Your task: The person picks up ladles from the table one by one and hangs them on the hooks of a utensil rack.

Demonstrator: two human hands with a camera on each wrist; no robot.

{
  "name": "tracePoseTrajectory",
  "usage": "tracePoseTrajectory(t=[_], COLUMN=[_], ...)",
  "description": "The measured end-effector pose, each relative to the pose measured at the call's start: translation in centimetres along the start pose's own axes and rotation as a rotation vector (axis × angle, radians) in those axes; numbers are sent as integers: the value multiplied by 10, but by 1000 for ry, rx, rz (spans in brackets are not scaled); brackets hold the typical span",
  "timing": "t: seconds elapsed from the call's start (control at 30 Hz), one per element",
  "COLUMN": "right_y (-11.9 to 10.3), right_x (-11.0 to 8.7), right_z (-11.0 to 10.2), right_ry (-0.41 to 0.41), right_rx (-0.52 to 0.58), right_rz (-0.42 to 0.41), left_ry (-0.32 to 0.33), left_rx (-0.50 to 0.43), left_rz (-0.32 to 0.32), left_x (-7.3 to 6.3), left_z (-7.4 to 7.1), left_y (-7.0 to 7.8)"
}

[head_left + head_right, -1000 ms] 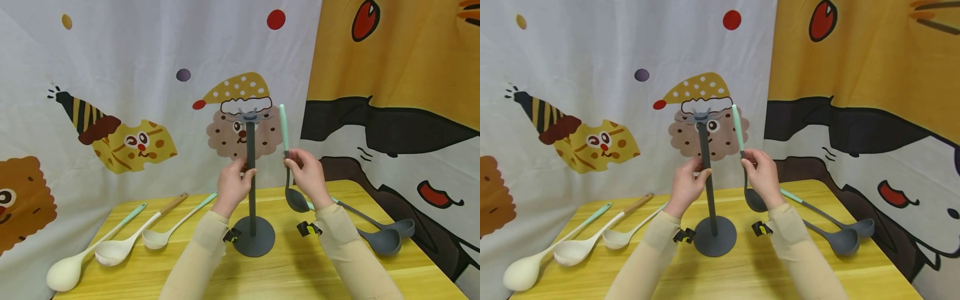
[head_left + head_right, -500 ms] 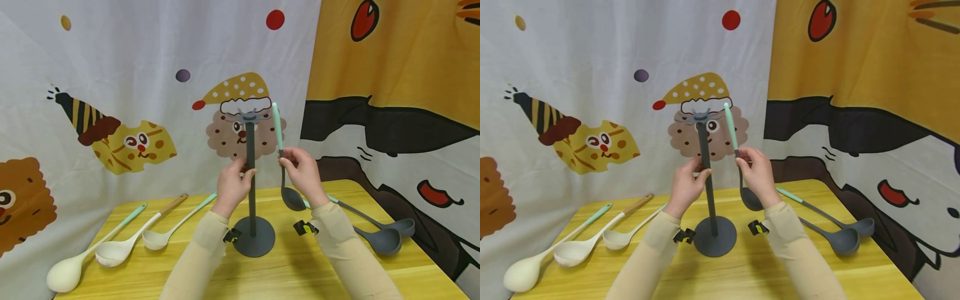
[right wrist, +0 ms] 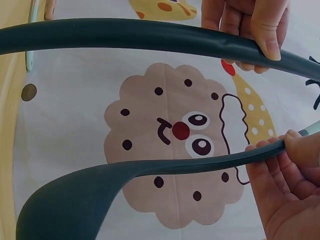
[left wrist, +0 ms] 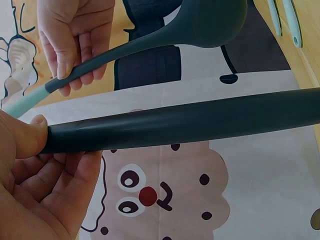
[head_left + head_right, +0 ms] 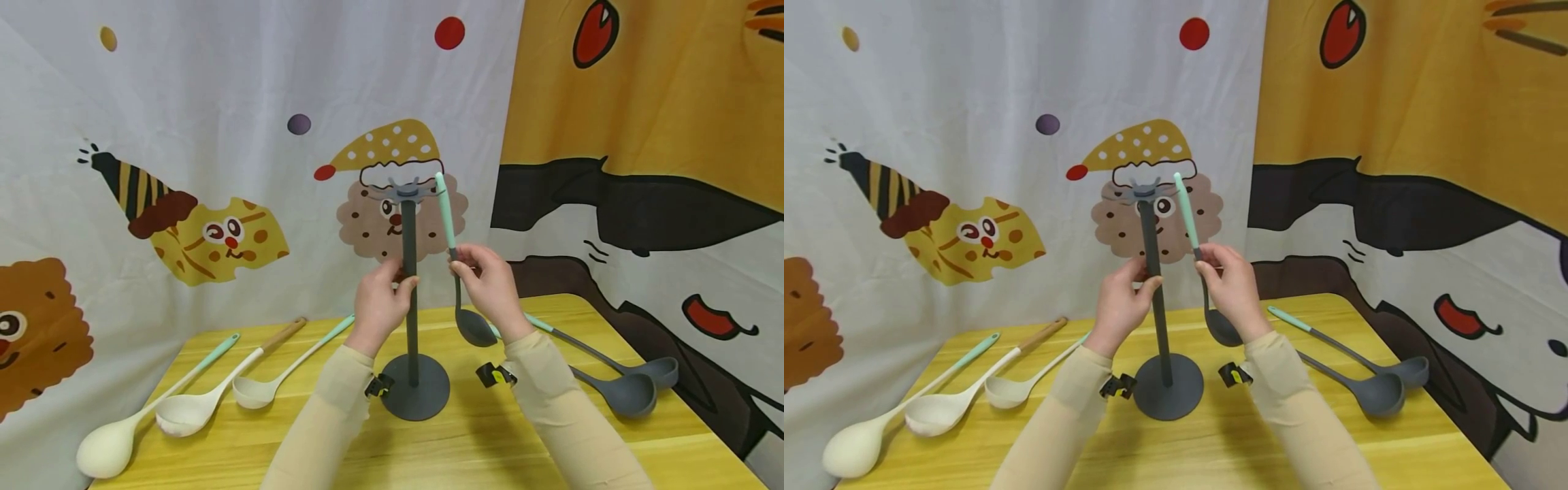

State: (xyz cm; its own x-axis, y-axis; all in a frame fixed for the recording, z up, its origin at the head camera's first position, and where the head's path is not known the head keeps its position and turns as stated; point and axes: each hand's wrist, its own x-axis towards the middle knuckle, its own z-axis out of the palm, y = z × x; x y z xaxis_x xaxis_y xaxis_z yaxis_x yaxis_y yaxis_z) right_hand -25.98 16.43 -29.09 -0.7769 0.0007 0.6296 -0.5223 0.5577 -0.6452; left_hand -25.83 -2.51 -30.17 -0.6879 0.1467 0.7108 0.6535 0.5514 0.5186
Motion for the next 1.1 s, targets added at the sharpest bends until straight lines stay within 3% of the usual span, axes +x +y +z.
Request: tracePoseTrajectory(t=[0.37, 0.8, 1.1], right_y=[3, 1, 6], right_x=[-4, -7, -9], right_z=[7, 15, 14], right_ry=[-50, -77, -93], right_rx=[55, 113, 146], right_rz=[-30, 22, 9], left_ry=[3, 7, 9], left_rx=[17, 12, 13], left_rz=[4, 4, 8], left_x=[-1, -1, -1], left_z=[0, 0, 1], left_y=[-1, -1, -2])
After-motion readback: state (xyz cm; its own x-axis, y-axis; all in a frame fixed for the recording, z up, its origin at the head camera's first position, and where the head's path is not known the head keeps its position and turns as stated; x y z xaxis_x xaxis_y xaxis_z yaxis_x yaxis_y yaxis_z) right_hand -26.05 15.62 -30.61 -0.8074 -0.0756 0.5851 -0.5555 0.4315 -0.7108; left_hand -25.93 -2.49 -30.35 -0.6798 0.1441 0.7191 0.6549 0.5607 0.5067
